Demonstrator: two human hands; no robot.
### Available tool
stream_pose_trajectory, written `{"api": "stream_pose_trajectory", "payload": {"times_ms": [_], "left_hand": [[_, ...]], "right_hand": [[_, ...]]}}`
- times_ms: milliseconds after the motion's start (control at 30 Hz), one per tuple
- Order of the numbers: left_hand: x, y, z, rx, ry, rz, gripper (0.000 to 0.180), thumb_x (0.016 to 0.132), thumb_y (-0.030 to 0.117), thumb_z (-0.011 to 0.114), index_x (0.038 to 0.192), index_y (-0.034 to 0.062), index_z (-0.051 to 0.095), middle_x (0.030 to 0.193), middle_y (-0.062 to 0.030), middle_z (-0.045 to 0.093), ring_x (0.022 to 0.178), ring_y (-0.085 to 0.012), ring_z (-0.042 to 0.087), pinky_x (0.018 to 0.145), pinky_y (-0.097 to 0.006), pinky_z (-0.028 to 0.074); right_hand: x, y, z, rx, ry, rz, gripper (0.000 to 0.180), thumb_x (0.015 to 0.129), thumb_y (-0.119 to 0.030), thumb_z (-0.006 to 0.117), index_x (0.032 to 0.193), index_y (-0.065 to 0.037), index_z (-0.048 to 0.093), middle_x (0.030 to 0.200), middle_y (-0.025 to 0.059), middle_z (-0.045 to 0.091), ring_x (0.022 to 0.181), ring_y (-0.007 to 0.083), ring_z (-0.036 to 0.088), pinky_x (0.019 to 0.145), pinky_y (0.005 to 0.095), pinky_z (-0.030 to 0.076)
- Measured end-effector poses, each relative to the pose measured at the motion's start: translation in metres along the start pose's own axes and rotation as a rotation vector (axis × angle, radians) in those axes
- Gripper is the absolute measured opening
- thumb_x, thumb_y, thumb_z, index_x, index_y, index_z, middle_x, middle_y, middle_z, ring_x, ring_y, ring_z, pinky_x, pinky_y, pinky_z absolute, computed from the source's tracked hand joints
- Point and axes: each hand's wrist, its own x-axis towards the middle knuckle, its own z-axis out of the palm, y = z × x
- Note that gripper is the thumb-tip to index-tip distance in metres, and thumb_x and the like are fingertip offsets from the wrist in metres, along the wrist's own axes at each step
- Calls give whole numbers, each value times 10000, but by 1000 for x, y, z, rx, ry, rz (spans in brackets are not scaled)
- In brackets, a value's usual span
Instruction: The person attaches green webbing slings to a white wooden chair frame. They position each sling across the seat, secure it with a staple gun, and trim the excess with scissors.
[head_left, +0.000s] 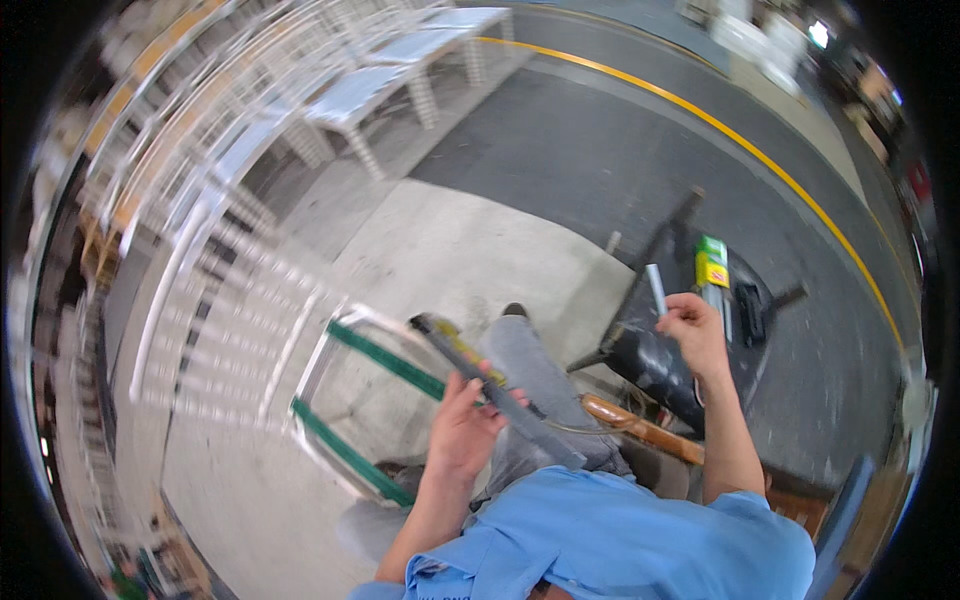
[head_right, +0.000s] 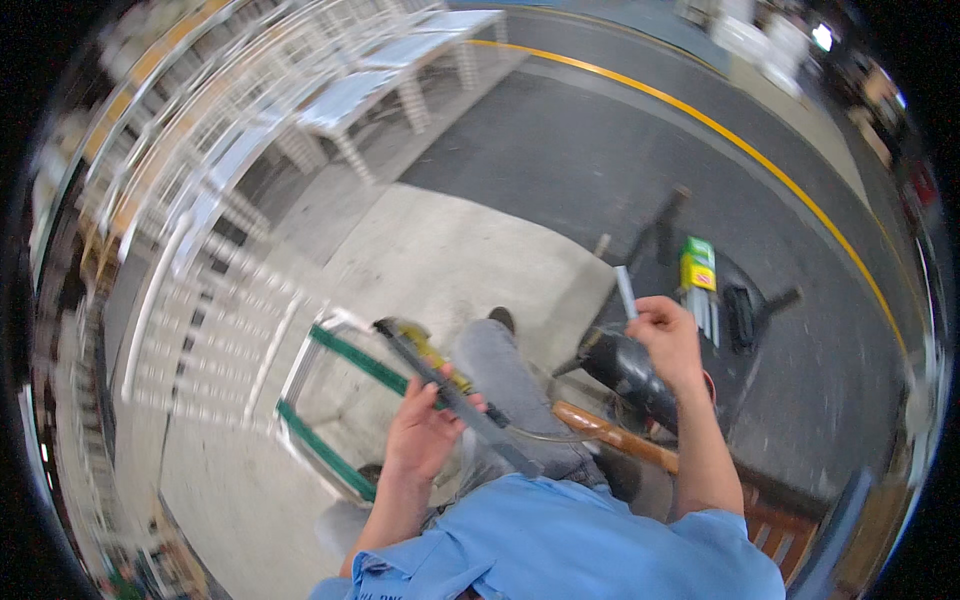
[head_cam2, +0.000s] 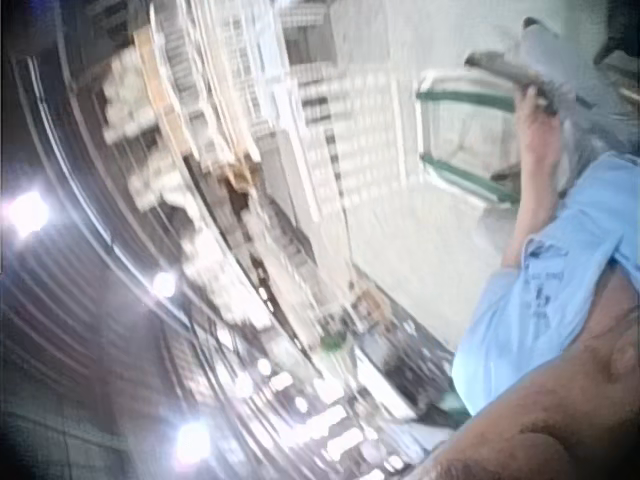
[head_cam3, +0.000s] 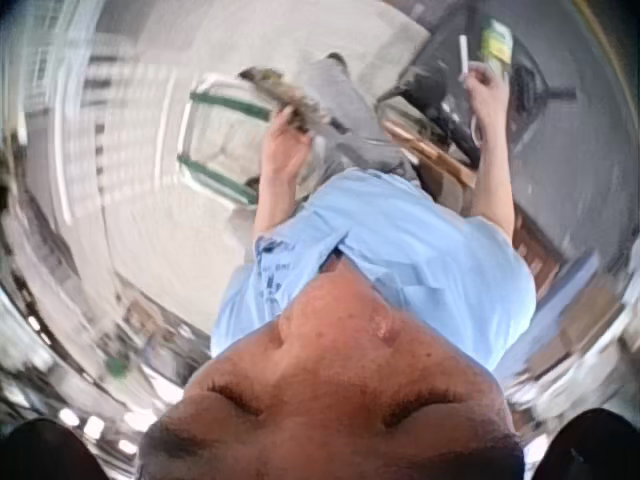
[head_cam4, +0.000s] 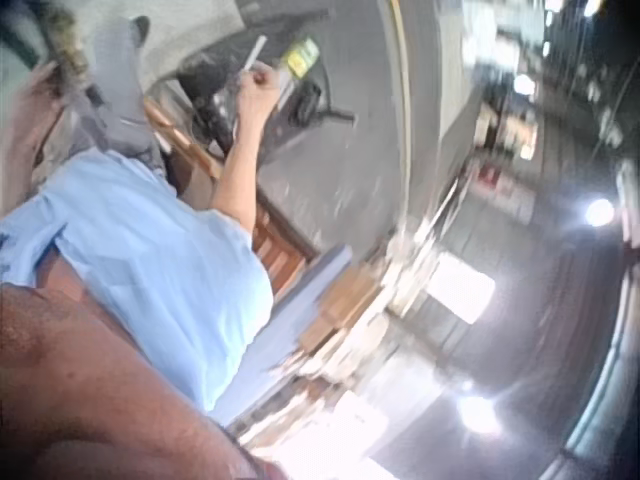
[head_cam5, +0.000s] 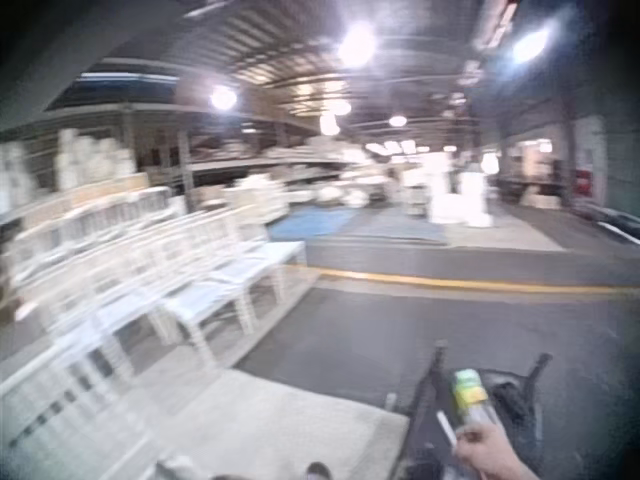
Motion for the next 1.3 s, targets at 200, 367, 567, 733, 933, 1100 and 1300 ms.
{"api": "stream_pose_trajectory", "payload": {"times_ms": [200,367,567,733,933,1100,1300], "left_hand": [[-2,-12,34,202,19,43,620,1057,41,612,1611,212,395,1443,18,536,1232,-213,630,953,-420,532],[-5,-20,42,293,148,106,748,1002,-55,626,1641,225,357,1500,27,471,1221,-128,591,915,-365,512],[-1,-26,35,256,164,175,713,994,-62,630,1614,186,379,1437,8,493,1165,-130,599,889,-336,533],[-4,-32,38,313,213,180,707,984,-75,639,1599,172,392,1308,-5,551,1062,-129,609,845,-317,547],[-7,-36,36,276,198,205,732,977,-81,653,1611,178,394,1265,-12,571,1010,-132,621,825,-312,538],[-10,-32,35,287,204,199,698,989,-61,649,1603,178,417,1300,-13,571,1063,-135,625,841,-325,549],[-25,-15,34,243,72,184,489,1068,52,626,1533,125,495,1287,-28,612,1084,-164,661,888,-375,585]], "right_hand": [[-5,-117,174,-287,-619,-525,264,863,-67,715,1115,-17,779,962,165,722,841,317,720,773,408,572],[-17,-152,224,-673,-722,-749,210,881,-108,700,1053,-23,785,973,164,711,842,354,721,765,448,576],[-35,-140,233,-816,-720,-829,205,893,-138,709,1065,-50,777,951,152,705,846,379,724,769,477,586],[-38,-143,241,-916,-694,-818,193,890,-142,713,1052,-55,772,931,142,705,846,378,725,751,490,580],[-41,-142,250,-938,-704,-853,179,884,-141,708,1025,-61,783,917,141,727,867,381,731,751,487,582],[-30,-124,246,-776,-764,-826,204,915,-172,701,1051,-50,792,992,171,764,883,352,746,746,449,592],[28,-83,251,-289,-817,247,505,1089,-472,604,1166,8,740,972,149,783,857,262,745,735,371,600]]}}
